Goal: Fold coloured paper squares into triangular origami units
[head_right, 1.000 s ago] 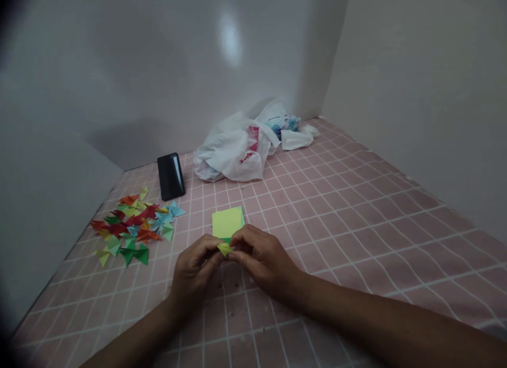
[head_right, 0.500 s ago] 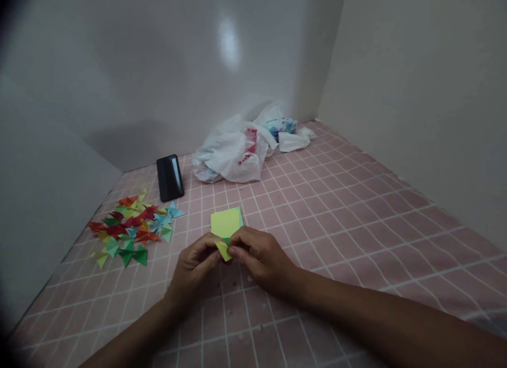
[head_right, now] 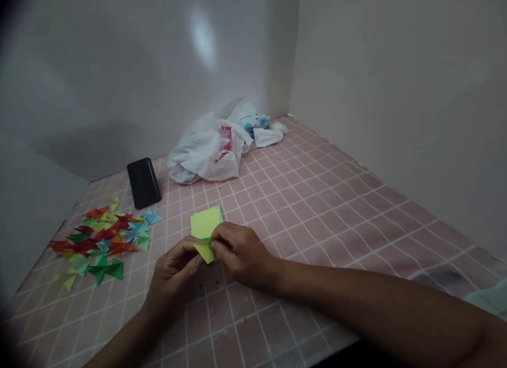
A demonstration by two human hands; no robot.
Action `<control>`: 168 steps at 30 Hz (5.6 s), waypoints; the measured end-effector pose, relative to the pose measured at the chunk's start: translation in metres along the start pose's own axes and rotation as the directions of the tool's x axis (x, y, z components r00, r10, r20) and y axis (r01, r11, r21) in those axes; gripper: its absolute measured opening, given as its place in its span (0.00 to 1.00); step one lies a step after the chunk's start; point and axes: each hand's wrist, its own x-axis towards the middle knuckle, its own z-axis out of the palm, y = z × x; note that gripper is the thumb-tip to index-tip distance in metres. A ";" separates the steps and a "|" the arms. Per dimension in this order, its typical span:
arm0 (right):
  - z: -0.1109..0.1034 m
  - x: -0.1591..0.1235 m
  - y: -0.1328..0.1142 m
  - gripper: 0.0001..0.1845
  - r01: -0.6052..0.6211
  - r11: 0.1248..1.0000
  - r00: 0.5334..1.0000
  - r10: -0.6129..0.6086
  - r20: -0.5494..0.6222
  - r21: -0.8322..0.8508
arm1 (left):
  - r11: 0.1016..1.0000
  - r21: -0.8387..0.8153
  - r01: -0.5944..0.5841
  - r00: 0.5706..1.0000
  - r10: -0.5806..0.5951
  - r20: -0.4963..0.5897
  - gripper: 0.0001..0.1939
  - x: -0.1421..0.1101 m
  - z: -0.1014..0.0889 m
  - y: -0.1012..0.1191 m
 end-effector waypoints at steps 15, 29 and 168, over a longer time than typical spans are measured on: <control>0.004 -0.002 0.001 0.05 -0.141 0.977 0.990 0.143 -0.001 0.162 | 0.865 0.394 -0.311 0.948 0.310 0.068 0.07 0.002 0.002 0.000; 0.004 0.000 -0.002 0.07 -0.161 0.958 0.987 0.159 0.028 0.237 | 0.765 0.528 -0.369 0.907 0.420 0.025 0.08 0.003 0.000 -0.004; 0.002 0.004 0.000 0.07 -0.330 0.912 0.938 0.345 -0.022 0.242 | 0.536 0.734 -0.417 0.838 0.540 0.081 0.07 0.000 -0.003 -0.005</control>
